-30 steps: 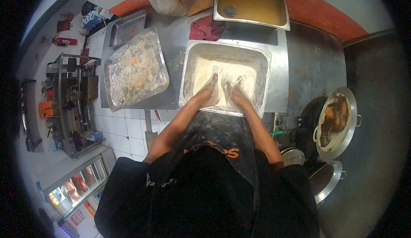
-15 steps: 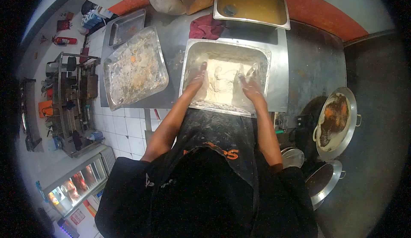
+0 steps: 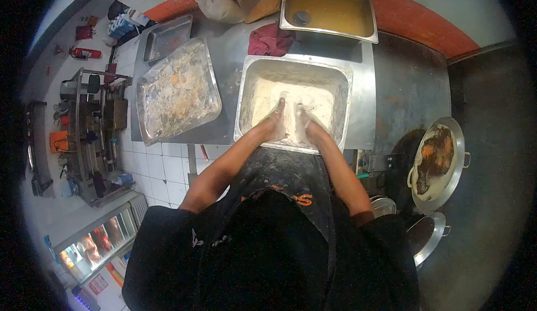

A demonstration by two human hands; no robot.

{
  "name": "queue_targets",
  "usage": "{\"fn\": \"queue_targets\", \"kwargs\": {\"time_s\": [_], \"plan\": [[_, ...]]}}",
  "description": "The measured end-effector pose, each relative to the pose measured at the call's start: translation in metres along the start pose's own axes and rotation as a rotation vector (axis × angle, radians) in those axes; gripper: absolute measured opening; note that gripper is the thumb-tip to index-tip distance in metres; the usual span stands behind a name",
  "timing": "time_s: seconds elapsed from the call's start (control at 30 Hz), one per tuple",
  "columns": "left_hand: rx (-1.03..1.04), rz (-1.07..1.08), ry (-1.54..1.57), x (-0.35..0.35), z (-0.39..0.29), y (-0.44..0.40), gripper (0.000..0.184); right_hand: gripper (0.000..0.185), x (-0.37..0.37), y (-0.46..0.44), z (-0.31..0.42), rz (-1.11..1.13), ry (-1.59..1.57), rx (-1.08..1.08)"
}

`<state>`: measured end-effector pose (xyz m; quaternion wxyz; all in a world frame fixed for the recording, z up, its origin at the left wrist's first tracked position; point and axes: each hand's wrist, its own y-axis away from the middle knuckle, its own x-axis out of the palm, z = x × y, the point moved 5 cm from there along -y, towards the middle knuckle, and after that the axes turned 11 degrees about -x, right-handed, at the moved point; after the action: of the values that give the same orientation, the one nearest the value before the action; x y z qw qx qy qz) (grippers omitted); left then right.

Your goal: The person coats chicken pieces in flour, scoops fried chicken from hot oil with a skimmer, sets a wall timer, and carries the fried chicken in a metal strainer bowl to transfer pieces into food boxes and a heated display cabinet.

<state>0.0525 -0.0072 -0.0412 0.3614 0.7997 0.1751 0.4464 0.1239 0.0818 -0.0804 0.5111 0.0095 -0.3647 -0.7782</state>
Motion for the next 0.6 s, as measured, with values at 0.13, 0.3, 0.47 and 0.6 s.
{"fn": "queue_targets", "kwargs": {"time_s": [0.13,0.3,0.47,0.6], "plan": [[0.043,-0.044,0.192,0.023,-0.018,0.038,0.088,0.074,-0.021,0.015,0.023,0.033,-0.069,0.03],[0.214,-0.072,0.19,0.012,-0.042,0.031,0.086,0.078,-0.04,0.011,0.062,-0.068,0.112,-0.018],[0.318,-0.364,-0.1,-0.022,-0.062,0.029,0.087,0.067,-0.038,-0.013,0.066,0.049,0.288,-0.253],[0.177,-0.553,-0.214,-0.057,-0.057,0.027,0.086,0.064,-0.015,-0.003,0.076,0.057,0.272,-0.196]]}}
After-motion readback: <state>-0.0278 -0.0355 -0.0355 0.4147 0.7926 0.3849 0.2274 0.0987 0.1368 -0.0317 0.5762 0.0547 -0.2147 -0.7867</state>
